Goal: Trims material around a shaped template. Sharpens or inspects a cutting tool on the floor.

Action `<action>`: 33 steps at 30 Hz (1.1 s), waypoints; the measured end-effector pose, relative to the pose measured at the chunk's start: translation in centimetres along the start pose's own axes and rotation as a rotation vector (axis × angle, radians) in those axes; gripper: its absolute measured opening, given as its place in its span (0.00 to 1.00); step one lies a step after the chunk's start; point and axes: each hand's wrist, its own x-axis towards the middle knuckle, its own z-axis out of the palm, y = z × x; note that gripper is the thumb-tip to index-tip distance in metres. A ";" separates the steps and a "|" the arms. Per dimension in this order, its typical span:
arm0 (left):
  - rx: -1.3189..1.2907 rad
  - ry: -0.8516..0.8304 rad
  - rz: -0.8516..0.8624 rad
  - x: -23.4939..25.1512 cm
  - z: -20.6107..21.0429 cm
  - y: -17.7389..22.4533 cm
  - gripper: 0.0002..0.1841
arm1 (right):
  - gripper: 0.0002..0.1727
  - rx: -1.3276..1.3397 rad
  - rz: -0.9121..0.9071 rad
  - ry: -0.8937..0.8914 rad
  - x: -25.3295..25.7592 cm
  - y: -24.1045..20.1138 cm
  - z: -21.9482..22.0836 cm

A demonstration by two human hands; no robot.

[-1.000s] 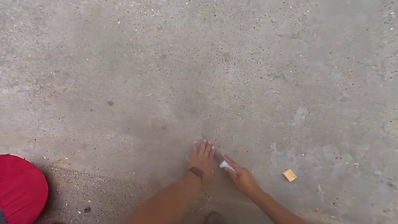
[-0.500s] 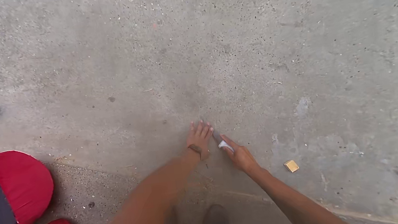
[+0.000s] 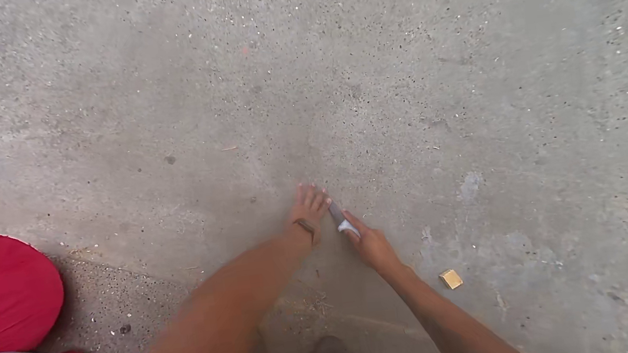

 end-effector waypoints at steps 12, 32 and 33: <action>-0.122 -0.059 -0.030 -3.9 3.4 2.9 0.62 | 0.31 0.006 0.040 -0.107 -4.5 0.6 1.8; -0.017 -0.098 -0.021 -3.7 -0.4 1.7 0.68 | 0.32 0.142 0.013 -0.078 -3.4 -0.7 0.9; -0.054 -0.106 -0.009 -6.0 1.1 2.9 0.69 | 0.32 0.166 0.024 -0.117 -6.1 -0.3 2.3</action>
